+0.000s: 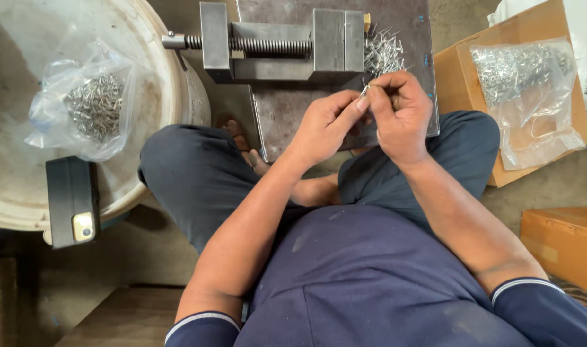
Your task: The person sits on the floor and uses a bench vise to bend small metal nails. They pick up nails from a pile, place them into the vise jaws, tighten the screw to bend the nails, and then remove the bent nails. The person occasionally uses a small brass block to assist in the process.
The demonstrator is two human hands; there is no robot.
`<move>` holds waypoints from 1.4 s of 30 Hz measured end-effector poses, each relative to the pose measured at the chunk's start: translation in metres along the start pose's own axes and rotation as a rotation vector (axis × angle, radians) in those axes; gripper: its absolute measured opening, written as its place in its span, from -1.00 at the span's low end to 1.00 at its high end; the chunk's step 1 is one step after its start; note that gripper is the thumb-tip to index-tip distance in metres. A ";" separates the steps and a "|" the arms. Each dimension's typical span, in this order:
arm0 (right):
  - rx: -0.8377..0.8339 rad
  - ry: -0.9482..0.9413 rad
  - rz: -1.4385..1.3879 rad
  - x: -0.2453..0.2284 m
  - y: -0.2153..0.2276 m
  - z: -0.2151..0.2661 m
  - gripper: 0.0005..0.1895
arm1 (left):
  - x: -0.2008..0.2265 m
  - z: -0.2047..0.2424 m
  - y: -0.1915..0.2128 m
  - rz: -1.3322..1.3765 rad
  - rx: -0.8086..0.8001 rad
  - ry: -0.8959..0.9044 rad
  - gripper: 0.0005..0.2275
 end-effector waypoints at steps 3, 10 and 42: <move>0.005 -0.132 -0.143 0.015 0.000 0.002 -0.90 | 0.001 -0.001 0.005 -0.010 -0.045 -0.022 -0.77; -0.140 -0.256 -0.096 0.020 0.012 0.001 -0.80 | 0.042 0.003 0.011 -0.653 0.022 -0.350 -0.85; -0.393 0.488 0.894 -0.073 -0.053 -0.098 -0.92 | 0.019 -0.011 0.031 -0.114 -0.064 -0.104 -0.78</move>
Point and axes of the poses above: each hand's wrist, its own z-axis away from the middle knuckle, its own y-axis out of the back of the hand, x = y × z, the point moved 10 cm from there along -z, towards the middle knuckle, and after that the axes turned 4 degrees about -z, right-handed, at the moved point
